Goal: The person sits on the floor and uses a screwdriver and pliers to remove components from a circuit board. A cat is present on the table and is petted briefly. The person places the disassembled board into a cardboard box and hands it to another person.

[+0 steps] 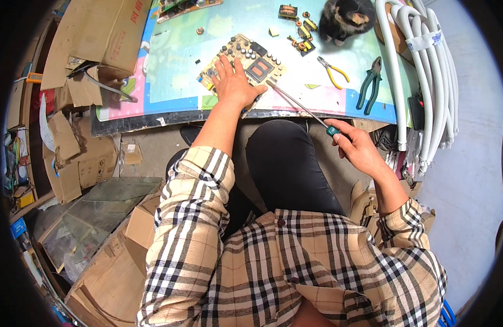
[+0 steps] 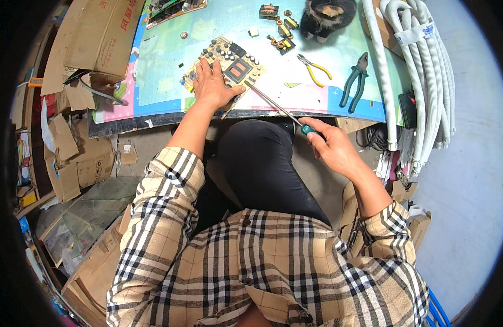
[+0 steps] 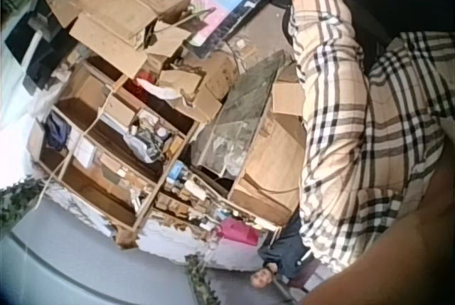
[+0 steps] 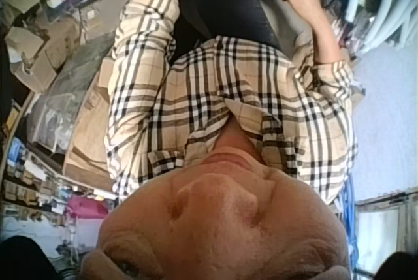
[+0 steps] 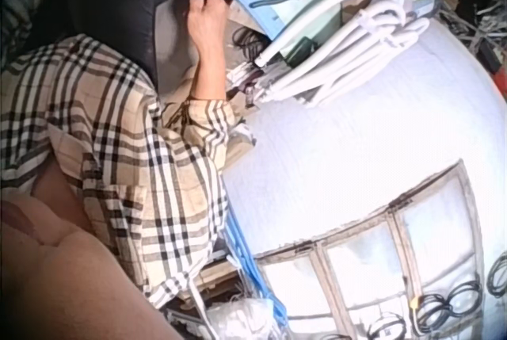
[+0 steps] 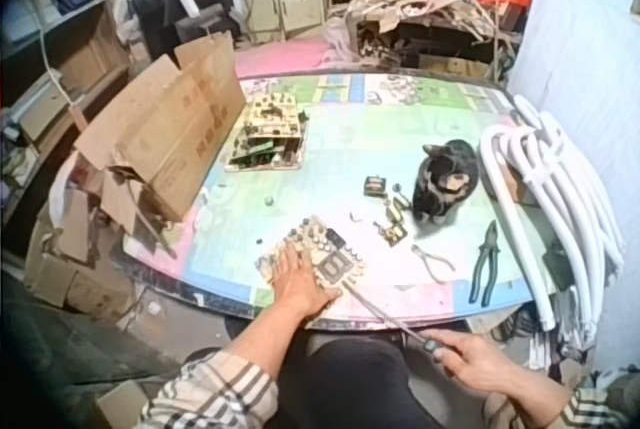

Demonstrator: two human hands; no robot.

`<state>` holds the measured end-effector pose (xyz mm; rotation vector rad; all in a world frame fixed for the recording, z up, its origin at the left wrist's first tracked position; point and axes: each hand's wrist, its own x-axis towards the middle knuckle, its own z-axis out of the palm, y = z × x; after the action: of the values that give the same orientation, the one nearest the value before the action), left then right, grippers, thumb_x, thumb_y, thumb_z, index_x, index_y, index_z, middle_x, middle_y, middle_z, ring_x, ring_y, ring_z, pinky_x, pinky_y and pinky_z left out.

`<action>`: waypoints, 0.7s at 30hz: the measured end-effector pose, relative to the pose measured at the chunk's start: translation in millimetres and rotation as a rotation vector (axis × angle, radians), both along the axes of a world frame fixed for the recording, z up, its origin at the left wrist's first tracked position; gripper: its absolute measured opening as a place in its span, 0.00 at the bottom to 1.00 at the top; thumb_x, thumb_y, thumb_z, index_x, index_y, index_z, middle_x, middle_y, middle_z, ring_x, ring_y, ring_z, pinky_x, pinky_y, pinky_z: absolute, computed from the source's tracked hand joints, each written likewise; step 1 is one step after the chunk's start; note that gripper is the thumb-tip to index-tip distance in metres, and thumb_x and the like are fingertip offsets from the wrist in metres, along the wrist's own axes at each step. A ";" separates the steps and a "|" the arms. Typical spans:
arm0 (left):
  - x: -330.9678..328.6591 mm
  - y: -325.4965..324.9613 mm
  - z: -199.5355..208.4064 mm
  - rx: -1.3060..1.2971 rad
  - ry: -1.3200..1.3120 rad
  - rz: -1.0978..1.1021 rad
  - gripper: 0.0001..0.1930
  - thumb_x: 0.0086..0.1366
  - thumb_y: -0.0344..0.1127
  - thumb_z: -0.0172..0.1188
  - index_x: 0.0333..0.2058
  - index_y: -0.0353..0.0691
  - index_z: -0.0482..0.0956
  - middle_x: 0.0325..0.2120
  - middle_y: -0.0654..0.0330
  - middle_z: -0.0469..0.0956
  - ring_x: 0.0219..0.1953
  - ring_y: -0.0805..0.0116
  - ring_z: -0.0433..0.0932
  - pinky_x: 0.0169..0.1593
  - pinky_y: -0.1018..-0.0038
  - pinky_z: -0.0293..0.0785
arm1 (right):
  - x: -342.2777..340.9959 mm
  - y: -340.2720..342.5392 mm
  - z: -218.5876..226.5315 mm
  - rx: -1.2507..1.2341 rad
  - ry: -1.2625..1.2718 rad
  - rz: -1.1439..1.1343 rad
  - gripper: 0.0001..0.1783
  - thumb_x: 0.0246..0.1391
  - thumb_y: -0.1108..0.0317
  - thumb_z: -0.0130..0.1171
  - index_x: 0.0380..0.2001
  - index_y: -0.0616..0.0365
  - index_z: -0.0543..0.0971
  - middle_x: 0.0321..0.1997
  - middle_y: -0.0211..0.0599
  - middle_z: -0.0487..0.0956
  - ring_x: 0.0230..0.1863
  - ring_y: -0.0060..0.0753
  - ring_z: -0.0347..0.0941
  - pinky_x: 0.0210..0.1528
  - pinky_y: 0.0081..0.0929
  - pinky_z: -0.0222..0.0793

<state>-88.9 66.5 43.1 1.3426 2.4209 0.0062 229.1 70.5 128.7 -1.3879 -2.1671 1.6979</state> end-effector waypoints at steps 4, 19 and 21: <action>-4.4 -1.0 -7.4 0.060 0.034 -0.018 0.48 0.56 0.61 0.66 0.71 0.50 0.54 0.73 0.41 0.38 0.75 0.44 0.36 0.72 0.47 0.44 | -6.4 1.1 0.0 -0.044 0.006 -0.012 0.21 0.65 0.69 0.48 0.60 0.55 0.74 0.24 0.29 0.74 0.21 0.20 0.70 0.30 0.24 0.69; 6.1 0.8 -3.4 0.019 0.057 -0.066 0.41 0.61 0.54 0.62 0.69 0.51 0.58 0.71 0.33 0.38 0.74 0.35 0.35 0.70 0.39 0.41 | -52.8 40.9 65.9 0.254 -0.277 0.264 0.19 0.62 0.70 0.49 0.54 0.63 0.77 0.34 0.51 0.81 0.35 0.46 0.78 0.43 0.35 0.73; 7.2 0.3 -0.8 0.018 0.054 -0.068 0.41 0.61 0.53 0.63 0.69 0.50 0.58 0.71 0.32 0.38 0.74 0.35 0.35 0.70 0.39 0.41 | -54.2 46.5 64.1 0.084 -0.277 0.197 0.19 0.63 0.70 0.50 0.55 0.62 0.76 0.33 0.49 0.81 0.35 0.38 0.78 0.43 0.32 0.73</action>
<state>-81.8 66.8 42.3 1.4499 2.4230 -0.0263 174.9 117.0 192.9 -1.5115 -2.5687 1.5269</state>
